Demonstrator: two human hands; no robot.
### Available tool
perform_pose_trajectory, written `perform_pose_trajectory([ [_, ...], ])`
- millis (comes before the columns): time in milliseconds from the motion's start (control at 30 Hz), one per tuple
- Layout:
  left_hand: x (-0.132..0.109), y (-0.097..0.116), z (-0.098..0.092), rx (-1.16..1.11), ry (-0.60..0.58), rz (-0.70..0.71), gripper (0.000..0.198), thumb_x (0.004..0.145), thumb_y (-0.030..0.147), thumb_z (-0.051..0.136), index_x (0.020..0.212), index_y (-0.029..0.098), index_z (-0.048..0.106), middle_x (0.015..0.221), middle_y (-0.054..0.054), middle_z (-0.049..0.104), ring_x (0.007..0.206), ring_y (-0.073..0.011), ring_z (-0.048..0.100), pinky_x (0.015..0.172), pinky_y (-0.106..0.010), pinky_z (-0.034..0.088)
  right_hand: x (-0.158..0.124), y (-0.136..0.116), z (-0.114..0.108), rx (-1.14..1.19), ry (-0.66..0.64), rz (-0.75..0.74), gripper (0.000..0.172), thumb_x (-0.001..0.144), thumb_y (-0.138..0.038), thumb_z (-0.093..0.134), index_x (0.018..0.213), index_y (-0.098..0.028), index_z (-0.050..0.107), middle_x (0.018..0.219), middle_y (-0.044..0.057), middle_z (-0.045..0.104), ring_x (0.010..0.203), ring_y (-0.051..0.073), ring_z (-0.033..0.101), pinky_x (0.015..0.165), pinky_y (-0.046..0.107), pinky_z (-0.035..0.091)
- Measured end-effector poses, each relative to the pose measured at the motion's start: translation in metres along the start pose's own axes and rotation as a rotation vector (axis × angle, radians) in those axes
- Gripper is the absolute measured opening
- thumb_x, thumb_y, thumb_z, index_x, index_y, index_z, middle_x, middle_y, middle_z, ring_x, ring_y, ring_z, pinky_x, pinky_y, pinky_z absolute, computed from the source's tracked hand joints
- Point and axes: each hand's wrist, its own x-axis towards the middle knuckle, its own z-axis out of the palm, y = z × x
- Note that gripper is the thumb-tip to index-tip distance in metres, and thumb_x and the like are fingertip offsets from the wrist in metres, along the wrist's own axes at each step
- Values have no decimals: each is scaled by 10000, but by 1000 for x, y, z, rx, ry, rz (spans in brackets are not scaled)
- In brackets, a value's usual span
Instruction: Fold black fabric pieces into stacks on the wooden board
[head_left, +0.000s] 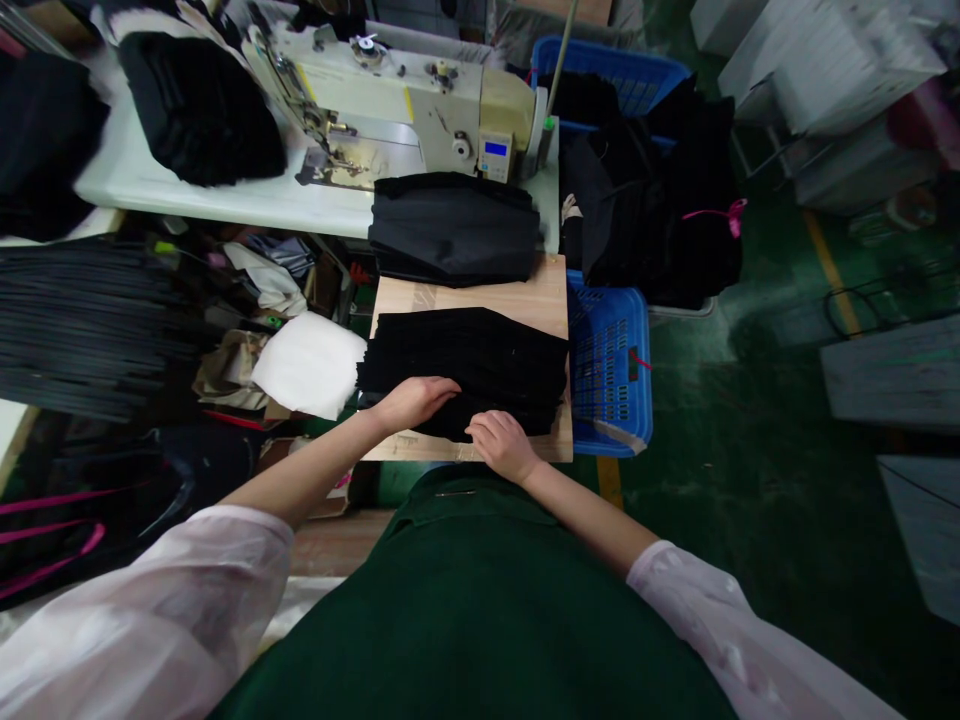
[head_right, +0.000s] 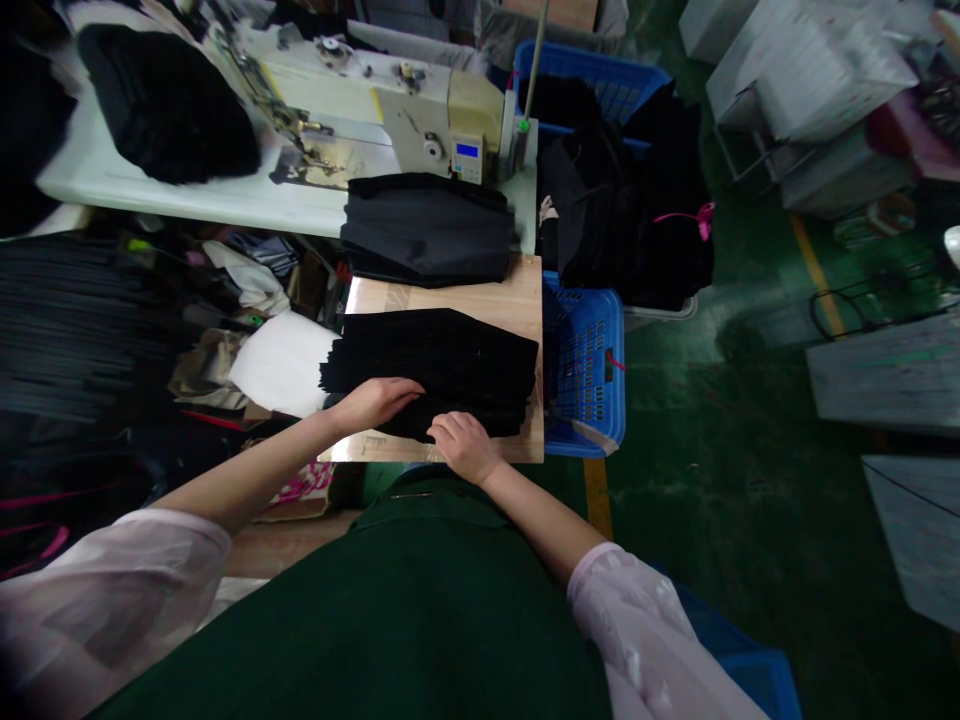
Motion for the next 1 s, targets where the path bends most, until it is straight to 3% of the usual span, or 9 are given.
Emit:
perform_pose_trajectory([
  [200,16,10,-9,224,114,-43,239,924,248,419,1009,189,634,985,-83,672,939,-213,619,799,-305,471,8,6,18,-59,-200,82,164,929,-256,544,1036,-170,633,1070,93,610,1022,210,519,789,311,454],
  [333,24,20,-4,433,151,-271,220,896,316,493,877,155,642,866,-124,664,848,-256,627,661,-305,437,11,9,23,-149,-267,-41,129,927,-213,531,970,-150,634,1037,103,608,992,218,505,788,322,439],
  [467,23,23,4,398,146,-521,400,897,448,473,681,156,641,671,-108,646,677,-249,634,582,-300,406,13,10,22,-106,-257,-11,146,939,-187,503,912,-158,644,1009,79,619,967,205,507,757,298,435],
  [533,19,21,8,252,114,-558,453,900,468,455,606,167,622,611,-86,637,622,-223,625,563,-289,406,14,12,20,-40,-238,51,166,953,-190,488,899,-164,643,1009,66,622,956,188,514,767,286,438],
  [667,7,8,17,-129,-15,-326,287,856,390,543,710,178,670,679,-38,684,630,-168,624,597,-254,449,15,14,18,15,-214,131,168,962,-181,472,900,-161,627,999,62,615,946,176,520,803,290,444],
  [767,0,-3,24,-238,-46,-171,146,806,260,584,812,179,706,796,-39,713,743,-168,648,695,-255,488,14,12,17,-24,-233,97,138,948,-249,516,947,-160,622,1018,67,610,974,196,519,771,299,444],
  [900,-2,-13,31,-314,-11,-158,183,826,216,537,840,174,714,855,-45,722,789,-168,658,762,-273,509,14,7,17,-142,-283,-30,138,942,-224,513,969,-145,623,1016,95,610,991,221,505,756,310,432],
  [1000,-1,-17,30,-352,-25,-133,200,842,218,524,880,166,713,882,-48,724,800,-159,660,764,-264,510,16,6,17,-151,-309,-47,163,945,-173,477,914,-137,633,973,105,616,960,217,509,739,303,429],
])
